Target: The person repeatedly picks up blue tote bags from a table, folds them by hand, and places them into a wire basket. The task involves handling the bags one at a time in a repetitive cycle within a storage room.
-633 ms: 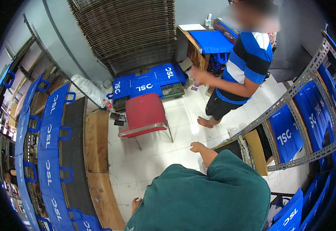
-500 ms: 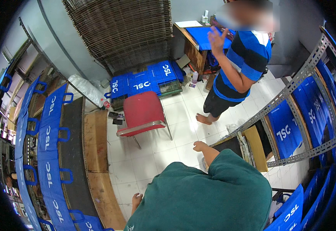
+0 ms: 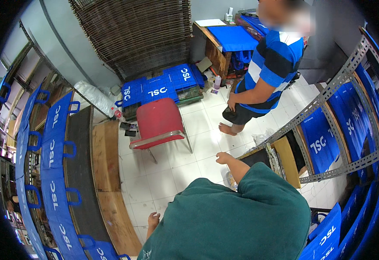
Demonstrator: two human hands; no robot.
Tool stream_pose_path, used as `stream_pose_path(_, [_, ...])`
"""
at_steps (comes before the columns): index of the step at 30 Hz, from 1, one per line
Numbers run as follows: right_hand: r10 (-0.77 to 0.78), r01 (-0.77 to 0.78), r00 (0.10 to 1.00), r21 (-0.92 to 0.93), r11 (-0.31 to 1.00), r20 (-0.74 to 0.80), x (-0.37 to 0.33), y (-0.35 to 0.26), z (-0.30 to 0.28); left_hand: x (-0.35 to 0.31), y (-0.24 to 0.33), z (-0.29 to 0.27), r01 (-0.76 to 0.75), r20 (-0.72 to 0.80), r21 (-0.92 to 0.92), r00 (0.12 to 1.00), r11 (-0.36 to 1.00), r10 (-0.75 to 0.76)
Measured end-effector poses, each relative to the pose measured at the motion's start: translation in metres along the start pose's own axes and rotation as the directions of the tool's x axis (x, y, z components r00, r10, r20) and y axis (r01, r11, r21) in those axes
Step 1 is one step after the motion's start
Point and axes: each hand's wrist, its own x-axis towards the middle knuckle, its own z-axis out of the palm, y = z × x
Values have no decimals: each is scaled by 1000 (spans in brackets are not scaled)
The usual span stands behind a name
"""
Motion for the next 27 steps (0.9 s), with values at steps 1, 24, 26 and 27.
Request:
stream_pose_path(1, [-5,5,1000,16,1000,-26,2,-1,0,2,-5,1,4,-11,0,1000,1000,-4])
stream_pose_path(24, [-47,62,992,-119,991,121,29,-55,-5,-14,-57,28,26,-56,-5,998,1000,-26])
stream_pose_path(26, [-53,65,993,-111,992,110,27,-59,-6,-9,-64,29,54,-49,-41,997,998,-56])
stream_pose_path(27, [-72,81,993,-101,992,95,25,-63,-7,-8,-74,31,63,-31,-97,997,993,-67])
